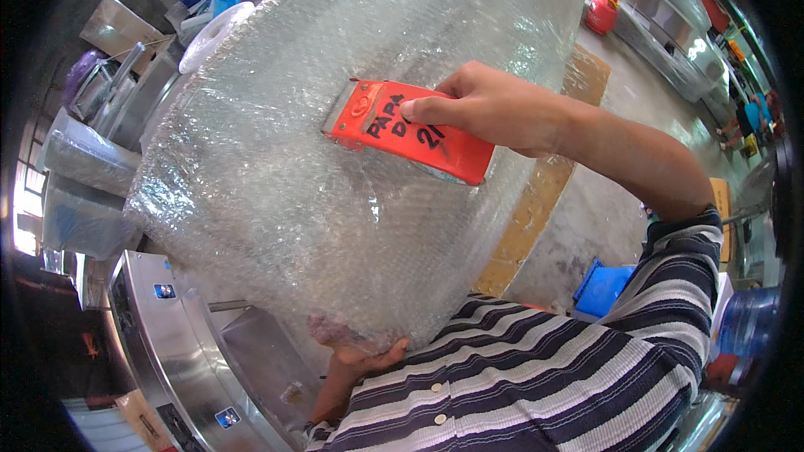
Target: The person wraps a large rectangular object with bubble wrap and secures it with packing tape using a handheld dispenser. They smooth the wrap, cut tape, and seal edges around the item.
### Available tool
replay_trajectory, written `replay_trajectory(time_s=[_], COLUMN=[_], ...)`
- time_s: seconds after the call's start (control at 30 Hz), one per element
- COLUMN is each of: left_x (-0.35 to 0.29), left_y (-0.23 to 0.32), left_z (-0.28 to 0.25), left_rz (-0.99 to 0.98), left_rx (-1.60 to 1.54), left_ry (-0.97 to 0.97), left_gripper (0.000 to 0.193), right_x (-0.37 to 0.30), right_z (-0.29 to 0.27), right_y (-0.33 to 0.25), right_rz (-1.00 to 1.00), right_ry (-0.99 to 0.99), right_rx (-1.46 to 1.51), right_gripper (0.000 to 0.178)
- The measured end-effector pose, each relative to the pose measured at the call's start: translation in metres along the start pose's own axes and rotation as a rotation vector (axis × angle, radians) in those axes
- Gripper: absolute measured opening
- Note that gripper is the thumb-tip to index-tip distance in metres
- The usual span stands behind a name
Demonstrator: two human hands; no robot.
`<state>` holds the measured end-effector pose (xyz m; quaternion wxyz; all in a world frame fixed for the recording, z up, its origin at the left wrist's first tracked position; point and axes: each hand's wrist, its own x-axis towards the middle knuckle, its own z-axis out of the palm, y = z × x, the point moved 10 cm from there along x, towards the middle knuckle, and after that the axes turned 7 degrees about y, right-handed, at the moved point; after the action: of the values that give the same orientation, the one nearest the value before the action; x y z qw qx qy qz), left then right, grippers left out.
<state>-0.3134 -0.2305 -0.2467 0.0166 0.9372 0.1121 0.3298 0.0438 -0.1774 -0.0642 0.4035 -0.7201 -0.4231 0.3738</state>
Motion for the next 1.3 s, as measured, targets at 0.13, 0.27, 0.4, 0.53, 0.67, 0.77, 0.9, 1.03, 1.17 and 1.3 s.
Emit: replay_trajectory(time_s=[0.13, 0.27, 0.4, 0.53, 0.67, 0.77, 0.9, 1.03, 1.17, 1.3], left_x=[-0.002, -0.016, 0.024, 0.009, 0.008, -0.004, 0.012, -0.002, -0.013, -0.013], left_y=[-0.003, -0.01, -0.004, -0.005, -0.007, -0.013, -0.014, -0.023, -0.031, -0.036], left_z=[-0.008, 0.005, -0.008, -0.001, 0.002, 0.006, -0.007, 0.029, 0.015, 0.014], left_rz=[-0.093, -0.212, -0.166, -0.194, -0.178, -0.258, -0.3, -0.525, -0.592, -0.563], left_rx=[-0.09, -0.251, -0.316, -0.338, -0.347, -0.389, -0.435, -0.551, -0.58, -0.554], left_ry=[0.165, 0.065, 0.057, 0.042, 0.026, 0.017, 0.119, -0.533, -0.197, -0.165], left_gripper=[0.062, 0.057, 0.051, 0.045, 0.053, 0.061, 0.064, 0.06, 0.052, 0.052], right_x=[-0.002, -0.002, -0.012, -0.024, -0.043, -0.06, -0.086, -0.115, -0.149, -0.175], right_z=[0.009, 0.01, 0.009, 0.005, 0.002, 0.001, 0.003, 0.005, 0.007, 0.021], right_y=[0.008, 0.02, 0.032, 0.042, 0.059, 0.074, 0.111, 0.15, 0.199, 0.257], right_rz=[0.041, 0.078, 0.102, 0.151, 0.165, 0.206, 0.238, 0.281, 0.323, 0.314], right_ry=[-0.029, -0.041, -0.099, -0.107, -0.084, -0.095, -0.06, -0.083, -0.047, 0.006], right_rx=[-0.025, -0.078, -0.056, -0.076, -0.137, -0.143, -0.044, -0.043, -0.087, 0.02], right_gripper=[0.057, 0.056, 0.055, 0.056, 0.057, 0.057, 0.061, 0.061, 0.058, 0.055])
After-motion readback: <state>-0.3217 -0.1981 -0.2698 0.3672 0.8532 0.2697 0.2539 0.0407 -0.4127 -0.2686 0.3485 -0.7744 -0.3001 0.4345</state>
